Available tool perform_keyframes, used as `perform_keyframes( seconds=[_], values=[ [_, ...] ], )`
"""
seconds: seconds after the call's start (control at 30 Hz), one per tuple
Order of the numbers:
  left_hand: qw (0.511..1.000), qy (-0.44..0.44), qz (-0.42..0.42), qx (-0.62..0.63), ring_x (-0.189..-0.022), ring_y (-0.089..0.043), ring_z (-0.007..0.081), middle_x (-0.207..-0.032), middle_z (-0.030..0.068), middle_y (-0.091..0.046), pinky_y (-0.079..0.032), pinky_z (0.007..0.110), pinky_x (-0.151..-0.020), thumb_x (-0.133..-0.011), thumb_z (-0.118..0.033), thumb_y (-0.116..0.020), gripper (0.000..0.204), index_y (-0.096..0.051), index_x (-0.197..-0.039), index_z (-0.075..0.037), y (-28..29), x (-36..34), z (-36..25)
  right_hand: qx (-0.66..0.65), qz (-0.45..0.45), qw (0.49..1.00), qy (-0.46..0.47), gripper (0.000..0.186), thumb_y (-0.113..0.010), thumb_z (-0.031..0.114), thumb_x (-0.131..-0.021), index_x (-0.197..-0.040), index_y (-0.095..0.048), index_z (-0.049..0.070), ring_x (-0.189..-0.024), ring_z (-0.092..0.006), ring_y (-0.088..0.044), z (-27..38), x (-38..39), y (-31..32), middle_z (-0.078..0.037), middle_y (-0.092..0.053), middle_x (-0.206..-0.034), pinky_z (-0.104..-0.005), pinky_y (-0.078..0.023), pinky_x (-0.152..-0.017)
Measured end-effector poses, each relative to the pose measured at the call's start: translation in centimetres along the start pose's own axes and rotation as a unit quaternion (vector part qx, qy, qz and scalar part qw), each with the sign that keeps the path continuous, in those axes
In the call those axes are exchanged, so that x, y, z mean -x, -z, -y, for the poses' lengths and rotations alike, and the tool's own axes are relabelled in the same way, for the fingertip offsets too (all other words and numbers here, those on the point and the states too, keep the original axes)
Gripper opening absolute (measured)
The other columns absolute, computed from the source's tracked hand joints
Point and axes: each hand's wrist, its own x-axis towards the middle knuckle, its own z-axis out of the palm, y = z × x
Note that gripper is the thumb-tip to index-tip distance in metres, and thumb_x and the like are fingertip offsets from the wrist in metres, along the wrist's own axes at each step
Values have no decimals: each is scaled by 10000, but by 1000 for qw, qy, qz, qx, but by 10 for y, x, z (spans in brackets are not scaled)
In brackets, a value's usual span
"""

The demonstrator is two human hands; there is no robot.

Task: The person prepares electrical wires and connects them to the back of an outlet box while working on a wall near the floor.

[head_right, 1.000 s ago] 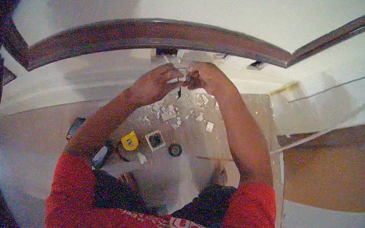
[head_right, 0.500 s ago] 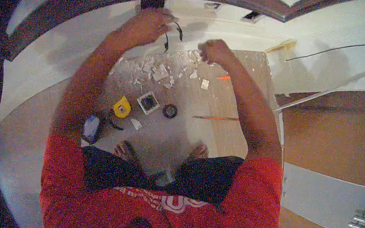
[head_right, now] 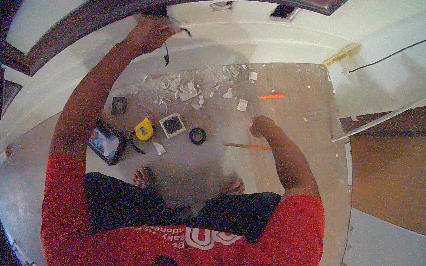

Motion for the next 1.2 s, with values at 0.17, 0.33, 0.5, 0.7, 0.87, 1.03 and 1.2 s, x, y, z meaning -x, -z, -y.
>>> perform_keyframes(
  seconds=[0.17, 0.33, 0.5, 0.7, 0.87, 1.03, 1.2],
  values=[
    [993, 120, -4, -3, -776, -634, 366, -827, 182, -666, -500, 445, -699, -918, -268, -618, 229, -703, -939, -56, 7, -10, -20, 25, -100, 993, 64, 342, -607, 295, -814, -1011, -680, 25, -991, -389, -642, 0, -9, -19, -215, -673, -1045, -471, -512, -869],
    [997, -6, -50, 66, -866, -626, 367, -931, 187, -660, -492, 439, -758, -923, -177, -609, 161, -694, -981, -54, -1, 8, -9, 57, -46, 996, 49, 327, -621, 308, -808, -1002, -682, 51, -949, -378, -653, -14, -7, -38, -201, -677, -1004, -480, -523, -829],
    [997, -11, -45, 57, -966, -614, 363, -1017, 174, -663, -494, 429, -858, -924, -194, -594, 188, -690, -1016, -60, -5, 22, -1, 86, -6, 994, 70, 364, -594, 336, -827, -1020, -675, 39, -980, -380, -645, -2, -13, -28, -196, -674, -1036, -470, -522, -834],
    [989, -69, -127, 12, -877, -633, 337, -895, 145, -674, -491, 450, -834, -917, -188, -577, 162, -686, -981, -86, -16, 14, -13, 24, -156, 981, 115, 342, -581, 313, -823, -1011, -666, 40, -948, -399, -644, -12, -24, -48, -203, -679, -978, -471, -518, -826],
    [978, -64, -188, -59, -779, -626, 313, -780, 113, -648, -506, 428, -758, -868, -174, -622, 101, -675, -922, -107, -42, 13, -7, 15, -190, 961, 199, 300, -563, 285, -878, -985, -638, 15, -807, -406, -640, 37, -23, -24, -212, -676, -932, -460, -524, -746],
    [972, -53, -226, -34, -727, -639, 303, -762, 116, -661, -508, 435, -720, -842, -162, -629, 116, -678, -932, -107, -46, 6, -18, -420, -269, 848, 179, 307, -610, 316, -921, -905, -632, 10, -613, -221, -611, 86, -6, 44, -108, -648, -761, -358, -505, -586],
    [954, -76, -283, -64, -655, -633, 304, -713, 113, -655, -505, 446, -695, -830, -164, -643, 97, -685, -886, -97, -55, 4, -7, -693, -215, 665, 180, 343, -655, 358, -917, -943, -653, 16, -636, -147, -593, 179, 59, 143, -64, -628, -776, -287, -458, -543]
  ],
)
